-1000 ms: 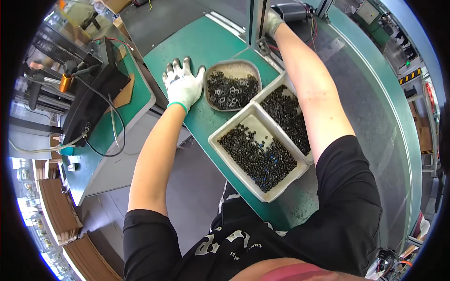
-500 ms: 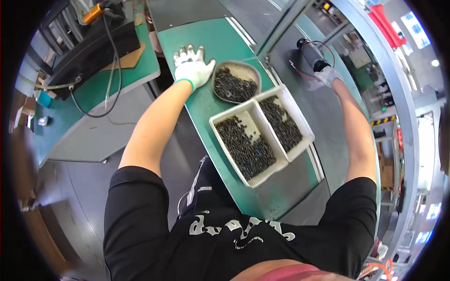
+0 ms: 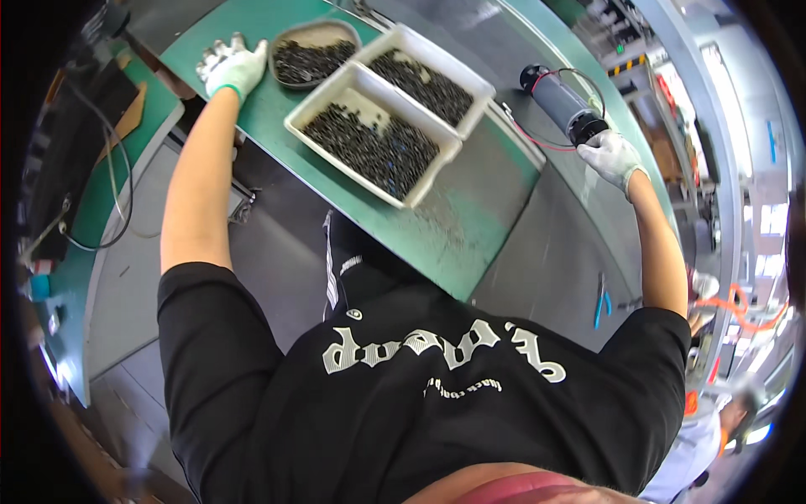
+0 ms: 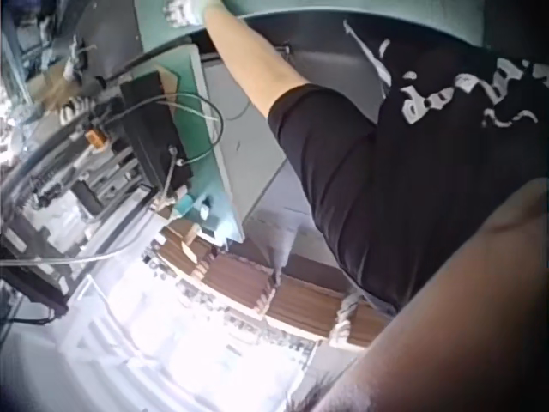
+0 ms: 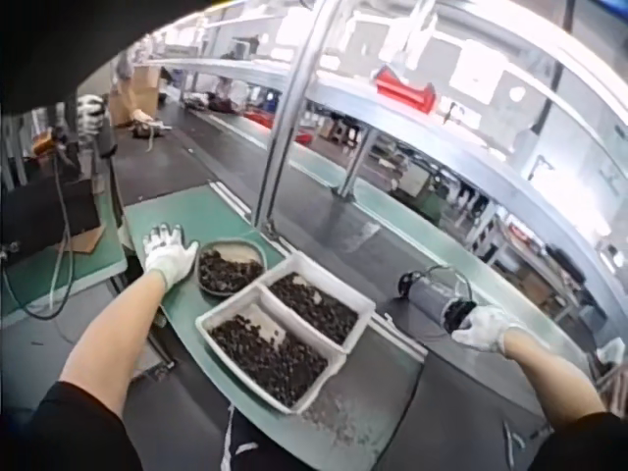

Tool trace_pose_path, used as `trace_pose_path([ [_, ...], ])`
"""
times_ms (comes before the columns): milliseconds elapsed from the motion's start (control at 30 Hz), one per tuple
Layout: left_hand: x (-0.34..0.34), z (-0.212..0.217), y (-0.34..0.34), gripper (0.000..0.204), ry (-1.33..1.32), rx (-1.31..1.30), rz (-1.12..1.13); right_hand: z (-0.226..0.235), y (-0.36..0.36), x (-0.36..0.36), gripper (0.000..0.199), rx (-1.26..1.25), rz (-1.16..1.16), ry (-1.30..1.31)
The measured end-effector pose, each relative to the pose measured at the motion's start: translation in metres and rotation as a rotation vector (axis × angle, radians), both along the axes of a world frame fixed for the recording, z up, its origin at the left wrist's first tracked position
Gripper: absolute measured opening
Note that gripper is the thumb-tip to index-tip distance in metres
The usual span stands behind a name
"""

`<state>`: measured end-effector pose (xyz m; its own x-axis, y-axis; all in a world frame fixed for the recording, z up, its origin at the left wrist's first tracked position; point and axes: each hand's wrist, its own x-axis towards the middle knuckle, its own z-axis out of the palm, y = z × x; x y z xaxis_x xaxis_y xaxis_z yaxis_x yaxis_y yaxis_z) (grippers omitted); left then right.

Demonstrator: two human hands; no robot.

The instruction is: Assembling electric motors and fan units using power tools at a manual station.

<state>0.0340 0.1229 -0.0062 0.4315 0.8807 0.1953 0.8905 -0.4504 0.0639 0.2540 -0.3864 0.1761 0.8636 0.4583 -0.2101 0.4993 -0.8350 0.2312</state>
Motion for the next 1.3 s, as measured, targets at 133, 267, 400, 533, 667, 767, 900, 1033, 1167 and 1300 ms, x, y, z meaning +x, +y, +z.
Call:
trace_pose_path([
  [133, 0.009, 0.008, -0.004, 0.071, 0.001, -0.012, -0.068, -0.013, -0.066, -0.051, 0.041, 0.059, -0.118, -0.02],
  [267, -0.009, -0.002, 0.089, 0.073, -0.06, -0.243, -0.295, -0.034, -0.11, -0.085, 0.04, 0.16, -0.196, -0.009],
  [400, -0.035, 0.132, -0.108, 0.042, -0.443, 0.158, -0.799, -0.05, -0.141, -0.113, 0.039, 0.213, -0.246, 0.072],
  [533, -0.027, 0.107, -0.347, 0.023, -0.453, 0.103, -1.785, -0.065, -0.164, -0.132, 0.039, 0.364, -0.163, -0.054],
  [667, 0.065, 0.014, -0.484, 0.058, -0.235, 0.083, -1.467, -0.071, -0.15, -0.128, 0.04, 0.429, -0.221, -0.024],
  [767, 0.075, 0.031, -0.522, 0.059, 0.116, -0.173, -1.496, -0.07, -0.147, -0.131, 0.04, 0.468, -0.226, -0.014],
  [900, -0.003, 0.049, -0.56, 0.055, 0.194, -0.523, -1.83, -0.066, -0.139, -0.141, 0.041, 0.484, -0.293, 0.08],
  [1033, -0.055, 0.043, -0.569, 0.047, -0.02, -0.857, -2.202, -0.104, -0.131, -0.163, 0.043, 0.546, -0.327, 0.053],
  [1167, -0.05, 0.098, -0.496, 0.027, 0.258, -0.683, -1.868, -0.121, -0.114, -0.188, 0.043, 0.702, -0.393, 0.163],
  [1300, 0.013, 0.09, -0.372, 0.026, -0.222, -0.049, -1.376, -0.126, -0.115, -0.196, 0.037, 0.829, -0.416, 0.308],
])
